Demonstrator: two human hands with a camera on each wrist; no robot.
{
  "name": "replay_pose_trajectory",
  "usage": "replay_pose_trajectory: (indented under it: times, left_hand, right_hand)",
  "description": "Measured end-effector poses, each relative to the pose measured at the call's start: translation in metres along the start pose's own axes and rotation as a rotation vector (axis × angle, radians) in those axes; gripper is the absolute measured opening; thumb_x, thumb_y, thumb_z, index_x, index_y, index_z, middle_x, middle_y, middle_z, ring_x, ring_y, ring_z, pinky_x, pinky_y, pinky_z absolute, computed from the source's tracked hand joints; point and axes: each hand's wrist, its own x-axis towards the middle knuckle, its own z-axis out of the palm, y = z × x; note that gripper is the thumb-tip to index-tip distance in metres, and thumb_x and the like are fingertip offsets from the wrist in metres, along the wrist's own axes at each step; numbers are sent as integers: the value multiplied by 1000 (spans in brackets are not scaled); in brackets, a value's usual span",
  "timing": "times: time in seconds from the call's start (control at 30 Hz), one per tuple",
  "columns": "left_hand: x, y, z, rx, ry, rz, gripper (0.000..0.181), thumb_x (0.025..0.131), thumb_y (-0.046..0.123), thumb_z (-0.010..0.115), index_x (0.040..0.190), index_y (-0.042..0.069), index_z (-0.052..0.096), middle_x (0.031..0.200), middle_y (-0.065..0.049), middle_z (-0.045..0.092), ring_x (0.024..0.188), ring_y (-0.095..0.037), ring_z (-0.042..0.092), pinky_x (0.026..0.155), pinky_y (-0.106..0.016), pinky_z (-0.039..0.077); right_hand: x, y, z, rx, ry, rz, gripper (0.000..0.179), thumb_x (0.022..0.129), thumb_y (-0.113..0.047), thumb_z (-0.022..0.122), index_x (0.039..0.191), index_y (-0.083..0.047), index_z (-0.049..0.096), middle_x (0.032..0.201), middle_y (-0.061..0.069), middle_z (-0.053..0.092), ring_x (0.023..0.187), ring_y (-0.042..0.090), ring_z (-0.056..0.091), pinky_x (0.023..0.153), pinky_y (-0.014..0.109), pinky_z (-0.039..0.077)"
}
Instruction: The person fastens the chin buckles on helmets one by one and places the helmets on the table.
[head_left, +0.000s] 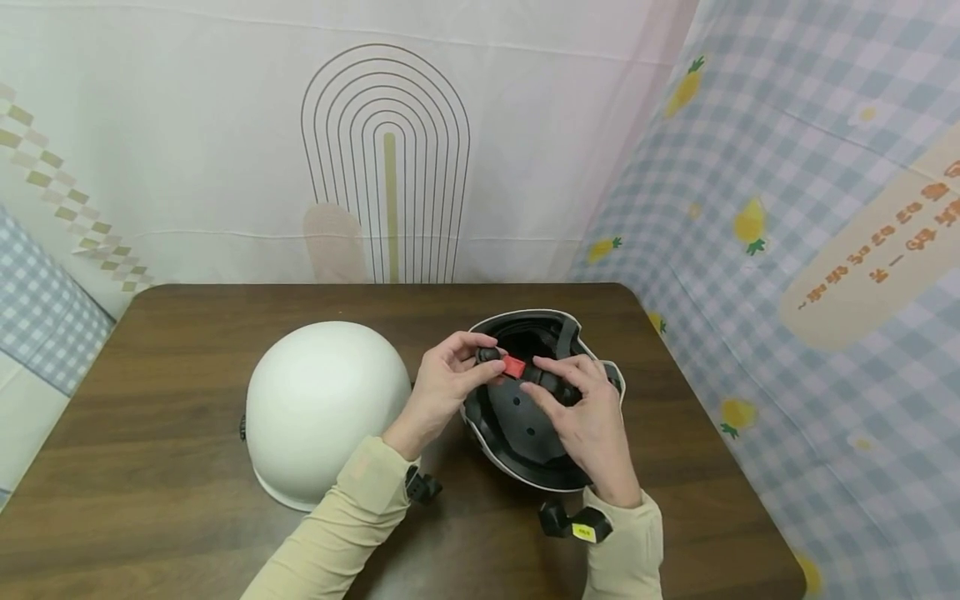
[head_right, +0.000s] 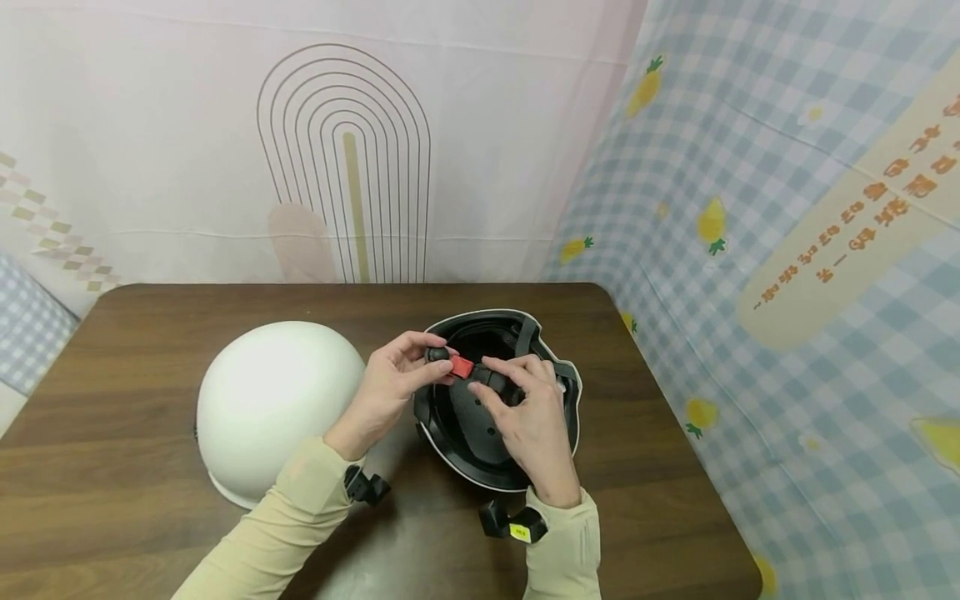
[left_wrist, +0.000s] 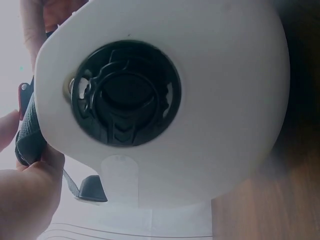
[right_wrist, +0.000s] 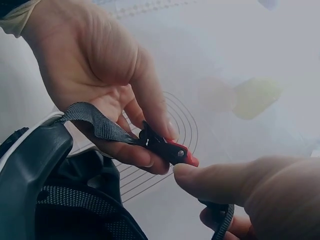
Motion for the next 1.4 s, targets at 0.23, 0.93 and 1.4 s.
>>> replay_pose_trajectory:
  times: [0.23, 0.93, 1.4]
  left_hand:
    - [0, -1, 0, 0, 34, 5, 31, 87, -6, 67, 117, -6, 58, 103, -18, 64, 81, -21, 68, 82, -40, 54]
    - [-1, -2, 1, 42, 7, 16, 32, 86, -7, 68, 116, -9, 57, 112, -22, 64, 96, -21, 67, 84, -34, 54]
    - [-3, -2, -2, 105, -63, -12, 34, 87, -2, 70, 118, -8, 58, 99, -14, 68, 83, -21, 69, 80, -35, 55]
  right_hand:
    - [-1, 0, -4, 25, -21, 54, 30, 82, -27, 79, 111, -20, 72, 104, -5, 64, 97, 13, 51, 81, 33, 42]
    - [0, 1, -2, -24, -123, 100, 28, 102, -32, 50, 89, -15, 68, 75, -1, 55, 71, 17, 49, 62, 33, 39]
    - [0, 4, -3, 247, -148, 174, 17, 97, -30, 60, 100, -15, 65, 77, -1, 66, 72, 18, 61, 62, 28, 43]
